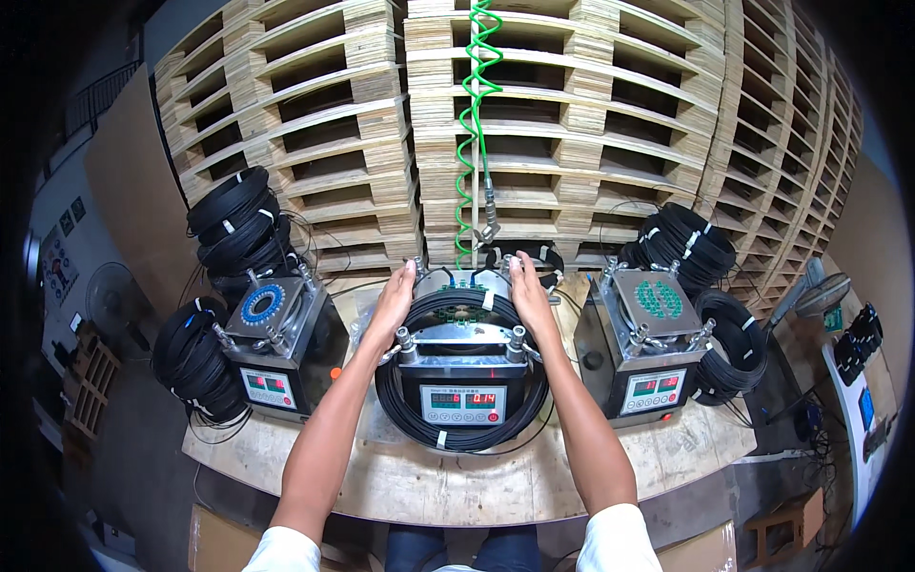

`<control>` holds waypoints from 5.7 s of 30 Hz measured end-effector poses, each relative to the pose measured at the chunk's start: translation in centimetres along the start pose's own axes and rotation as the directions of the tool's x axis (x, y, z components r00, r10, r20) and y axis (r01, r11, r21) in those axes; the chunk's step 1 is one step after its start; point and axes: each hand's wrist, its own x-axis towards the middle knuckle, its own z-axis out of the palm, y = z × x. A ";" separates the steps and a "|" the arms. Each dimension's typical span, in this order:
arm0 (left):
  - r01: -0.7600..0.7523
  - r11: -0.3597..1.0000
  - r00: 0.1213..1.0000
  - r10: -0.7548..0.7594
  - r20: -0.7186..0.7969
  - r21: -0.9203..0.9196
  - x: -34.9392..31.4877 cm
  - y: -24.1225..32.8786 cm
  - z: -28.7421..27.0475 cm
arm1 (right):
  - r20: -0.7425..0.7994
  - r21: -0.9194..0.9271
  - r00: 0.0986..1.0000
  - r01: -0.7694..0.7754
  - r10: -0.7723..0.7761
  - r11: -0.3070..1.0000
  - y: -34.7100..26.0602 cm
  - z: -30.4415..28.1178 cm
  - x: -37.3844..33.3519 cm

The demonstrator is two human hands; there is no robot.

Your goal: Operating a machine to polish fiber optic cable connectors, including cleaning the polishing plate with an air hose and applying polishing fluid.

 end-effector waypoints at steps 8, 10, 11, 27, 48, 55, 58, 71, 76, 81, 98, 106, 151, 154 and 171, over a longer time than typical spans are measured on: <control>0.001 1.000 1.000 -0.001 0.014 -0.029 0.0 -0.2 -0.2 | -0.046 -0.129 0.993 0.102 -0.109 0.986 -0.1 0.0 -0.2; -0.028 0.999 1.000 0.028 -0.010 -0.022 0.1 -0.4 0.0 | -0.040 -0.126 0.991 0.124 -0.130 0.984 0.0 -0.1 -0.2; -0.058 0.998 0.998 0.058 -0.033 -0.014 0.2 -0.6 0.2 | -0.039 -0.127 0.991 0.123 -0.129 0.984 0.2 -0.1 -0.2; -0.041 0.998 0.999 0.042 0.016 -0.052 -0.6 -0.1 -0.8 | -0.043 -0.109 0.996 0.067 -0.072 0.992 -1.3 0.5 -1.0; -0.047 0.995 0.998 0.049 0.027 -0.083 -0.1 0.1 0.6 | -0.112 -0.113 0.981 0.146 -0.159 0.983 1.5 -0.5 0.1; -0.054 0.993 0.998 0.055 0.003 -0.105 -0.2 -0.4 -0.2 | -0.063 -0.044 0.993 0.093 -0.095 0.995 -1.1 0.1 -1.1; -0.047 0.994 0.999 0.047 0.005 -0.101 0.2 -0.6 0.0 | -0.051 -0.024 0.991 0.122 -0.123 0.992 -0.6 -0.1 -0.8; 0.008 0.995 0.998 -0.002 0.062 -0.100 0.1 -0.2 -0.1 | -0.036 -0.081 0.995 0.092 -0.095 0.992 -0.2 -0.4 -0.6; -0.023 0.995 0.999 0.027 0.036 -0.099 0.0 -0.6 -0.4 | -0.015 -0.064 0.992 0.125 -0.126 0.990 -0.2 0.0 -0.6; 0.042 0.998 0.998 -0.040 0.042 -0.056 0.4 -0.8 -0.3 | 0.005 -0.038 0.996 0.092 -0.092 0.995 0.0 -0.1 -0.5; -0.037 0.996 0.999 0.039 0.014 -0.083 -0.2 -0.4 -0.1 | -0.008 -0.055 0.996 0.091 -0.091 0.994 -0.2 -0.2 -0.5; -0.007 0.999 1.000 0.008 0.009 -0.046 0.4 -1.2 -0.6 | 0.079 0.079 0.994 -0.076 0.070 0.994 -2.4 0.0 -1.3; 0.018 0.998 1.000 -0.017 0.016 -0.062 0.4 -1.2 -0.6 | 0.042 0.103 0.998 -0.050 0.045 0.993 -1.8 0.2 -1.2; 0.008 0.997 0.999 -0.004 0.050 -0.082 0.4 -0.5 0.2 | 0.005 0.014 1.000 0.025 -0.025 1.000 0.5 -0.6 -0.2; -0.038 0.997 0.999 0.036 -0.030 -0.064 1.0 -2.3 -0.6 | 0.040 0.088 0.999 -0.006 0.002 0.996 -2.8 0.6 -1.8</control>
